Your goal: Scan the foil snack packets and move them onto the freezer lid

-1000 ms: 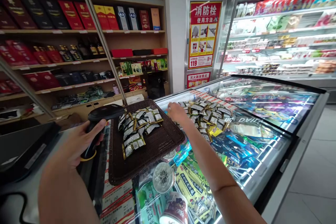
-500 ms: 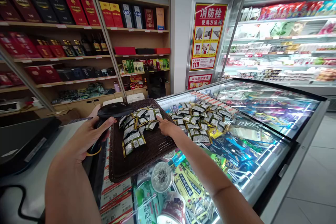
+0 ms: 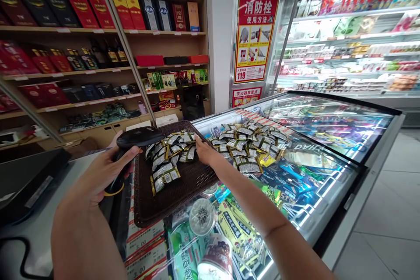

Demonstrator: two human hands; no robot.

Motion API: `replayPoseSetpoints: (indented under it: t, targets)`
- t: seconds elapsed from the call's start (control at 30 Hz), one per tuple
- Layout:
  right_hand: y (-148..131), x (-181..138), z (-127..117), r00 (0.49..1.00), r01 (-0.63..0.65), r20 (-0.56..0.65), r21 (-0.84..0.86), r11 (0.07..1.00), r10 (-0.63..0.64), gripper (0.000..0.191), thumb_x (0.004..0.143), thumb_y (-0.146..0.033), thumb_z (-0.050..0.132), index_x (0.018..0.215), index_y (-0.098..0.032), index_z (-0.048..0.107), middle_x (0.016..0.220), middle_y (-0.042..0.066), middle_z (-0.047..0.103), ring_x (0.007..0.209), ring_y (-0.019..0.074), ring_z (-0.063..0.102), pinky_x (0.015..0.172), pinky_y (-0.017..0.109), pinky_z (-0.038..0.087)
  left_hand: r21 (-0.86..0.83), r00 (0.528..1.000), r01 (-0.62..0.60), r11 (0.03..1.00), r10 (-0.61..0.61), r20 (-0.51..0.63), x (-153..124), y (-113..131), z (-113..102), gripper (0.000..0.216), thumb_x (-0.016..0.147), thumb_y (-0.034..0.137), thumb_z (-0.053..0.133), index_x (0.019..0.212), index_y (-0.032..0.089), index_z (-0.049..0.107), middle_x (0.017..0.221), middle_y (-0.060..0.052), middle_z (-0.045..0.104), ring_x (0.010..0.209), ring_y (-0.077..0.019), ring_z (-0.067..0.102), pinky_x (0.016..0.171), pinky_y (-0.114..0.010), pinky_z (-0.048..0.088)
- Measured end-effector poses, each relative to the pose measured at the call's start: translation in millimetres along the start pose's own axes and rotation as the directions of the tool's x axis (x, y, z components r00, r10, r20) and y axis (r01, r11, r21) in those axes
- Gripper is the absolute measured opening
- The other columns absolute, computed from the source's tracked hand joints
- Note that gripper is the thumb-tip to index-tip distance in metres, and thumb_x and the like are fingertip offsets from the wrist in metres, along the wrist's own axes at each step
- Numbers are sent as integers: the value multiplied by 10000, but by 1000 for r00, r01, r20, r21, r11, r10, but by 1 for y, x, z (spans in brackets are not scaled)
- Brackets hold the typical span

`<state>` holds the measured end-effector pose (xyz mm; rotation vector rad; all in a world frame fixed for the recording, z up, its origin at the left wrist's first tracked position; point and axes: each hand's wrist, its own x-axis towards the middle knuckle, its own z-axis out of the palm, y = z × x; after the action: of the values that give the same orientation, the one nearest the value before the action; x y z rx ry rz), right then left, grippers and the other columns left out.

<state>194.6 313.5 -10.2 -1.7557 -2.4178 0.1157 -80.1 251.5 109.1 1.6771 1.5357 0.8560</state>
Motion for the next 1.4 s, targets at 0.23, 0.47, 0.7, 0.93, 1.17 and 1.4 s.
replayPoseSetpoints:
  t: [0.23,0.47,0.7,0.93,1.17,1.4]
  targets:
    - [-9,1,-24,886,-106,-411,269,957,214,407,1026,-346,389,957,-113,717,1092,158,691,1038,226,642,934,301,436,-53,1000,-17,998,17,12,-1,5,1,618,645,742,688,921,193,620,587,52,569,578,-144,519,536,-235,368]
    - [21,-4,-41,727,-281,-403,564,776,556,262,751,-319,756,623,-175,578,701,14,649,699,147,607,679,240,415,-23,1000,2,1000,-2,20,3,-1,-1,580,660,773,646,801,218,555,544,60,552,525,-130,480,520,-246,347]
    - [52,-13,-49,804,-268,-193,727,633,562,173,667,-124,758,809,-155,665,699,-22,632,674,115,601,659,210,430,-35,990,-35,999,39,136,4,3,3,563,663,764,652,790,232,522,554,58,573,542,-129,477,517,-238,339]
    - [60,-30,-67,845,-139,-254,746,651,471,23,824,-196,555,832,-190,576,657,-54,524,605,100,444,569,195,318,-50,980,-21,999,30,199,-3,13,11,610,592,797,667,689,205,555,554,25,560,523,-121,460,481,-228,330]
    - [64,-43,-84,826,-135,-222,815,563,519,30,833,-219,538,831,-194,522,686,-42,510,604,103,407,589,207,315,-29,966,-85,996,89,243,2,15,19,604,570,794,681,649,210,550,534,24,534,523,-121,448,486,-220,310]
    - [69,-47,-88,773,-221,-248,758,613,584,13,819,-187,553,827,-180,559,770,-1,561,679,118,453,613,216,327,72,953,-97,993,72,296,-1,17,19,587,610,781,657,605,212,515,548,18,545,541,-121,424,508,-235,300]
